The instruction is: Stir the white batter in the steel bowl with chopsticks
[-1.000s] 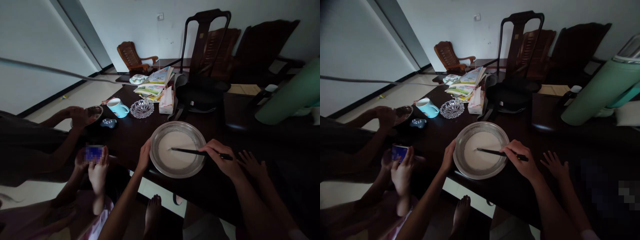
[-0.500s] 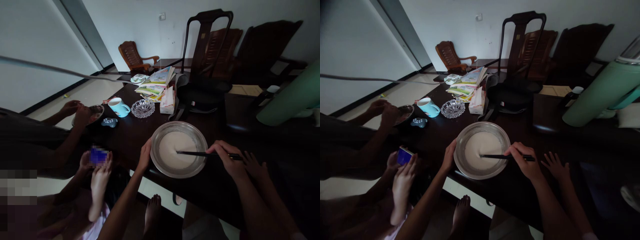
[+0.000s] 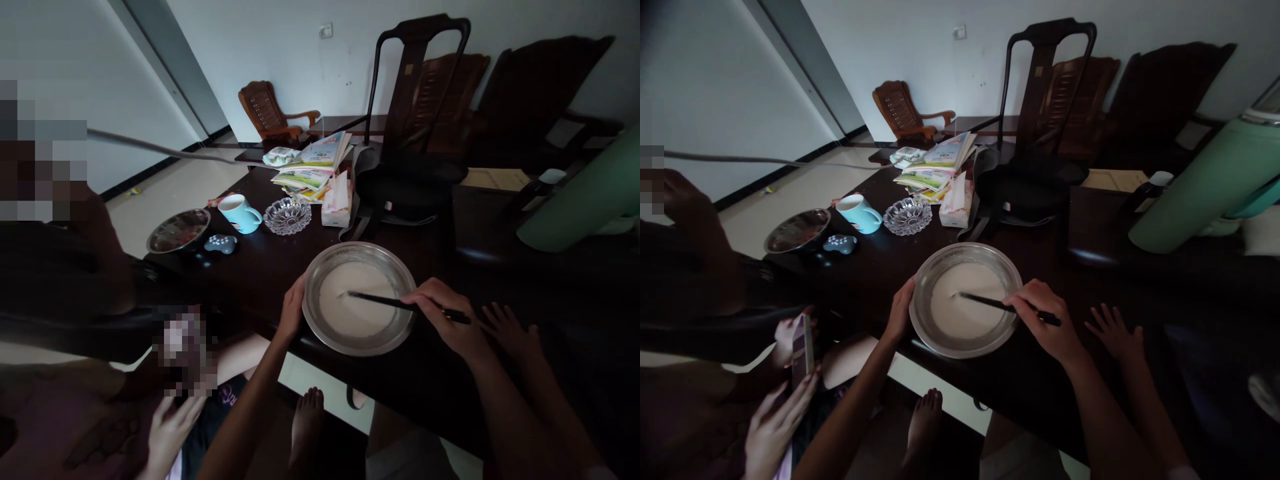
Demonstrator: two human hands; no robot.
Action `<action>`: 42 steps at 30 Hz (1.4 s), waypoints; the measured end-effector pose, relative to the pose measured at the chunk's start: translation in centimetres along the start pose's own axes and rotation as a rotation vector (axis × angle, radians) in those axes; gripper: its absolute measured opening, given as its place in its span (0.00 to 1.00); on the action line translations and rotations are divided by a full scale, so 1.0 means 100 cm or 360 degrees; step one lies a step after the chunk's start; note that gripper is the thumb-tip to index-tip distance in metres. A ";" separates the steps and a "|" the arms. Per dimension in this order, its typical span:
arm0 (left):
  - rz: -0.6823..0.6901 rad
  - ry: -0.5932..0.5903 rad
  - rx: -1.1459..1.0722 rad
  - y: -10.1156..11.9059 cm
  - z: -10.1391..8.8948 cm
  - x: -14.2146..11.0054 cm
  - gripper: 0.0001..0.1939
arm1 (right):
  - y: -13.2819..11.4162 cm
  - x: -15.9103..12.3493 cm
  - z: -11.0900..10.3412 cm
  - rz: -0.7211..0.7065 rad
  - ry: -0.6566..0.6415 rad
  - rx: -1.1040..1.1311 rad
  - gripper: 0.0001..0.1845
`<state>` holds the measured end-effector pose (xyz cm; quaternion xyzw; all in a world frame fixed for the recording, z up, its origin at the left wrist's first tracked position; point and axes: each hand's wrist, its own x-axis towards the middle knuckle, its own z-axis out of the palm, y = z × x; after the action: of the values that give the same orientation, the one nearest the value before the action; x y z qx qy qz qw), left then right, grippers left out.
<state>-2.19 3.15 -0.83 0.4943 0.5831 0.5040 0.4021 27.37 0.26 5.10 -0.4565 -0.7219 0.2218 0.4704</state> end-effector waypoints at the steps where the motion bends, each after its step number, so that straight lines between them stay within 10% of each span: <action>1: 0.0003 -0.0003 -0.0010 0.000 0.000 0.000 0.26 | 0.001 0.000 0.000 0.0010 0.0043 -0.0018 0.12; 42: -0.0005 -0.0007 0.0007 0.003 0.003 -0.002 0.26 | -0.003 0.000 -0.001 0.0129 0.0032 0.0097 0.16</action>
<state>-1.82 3.04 -0.60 0.4954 0.5840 0.5009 0.4032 27.35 0.14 5.36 -0.4731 -0.6910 0.2579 0.4818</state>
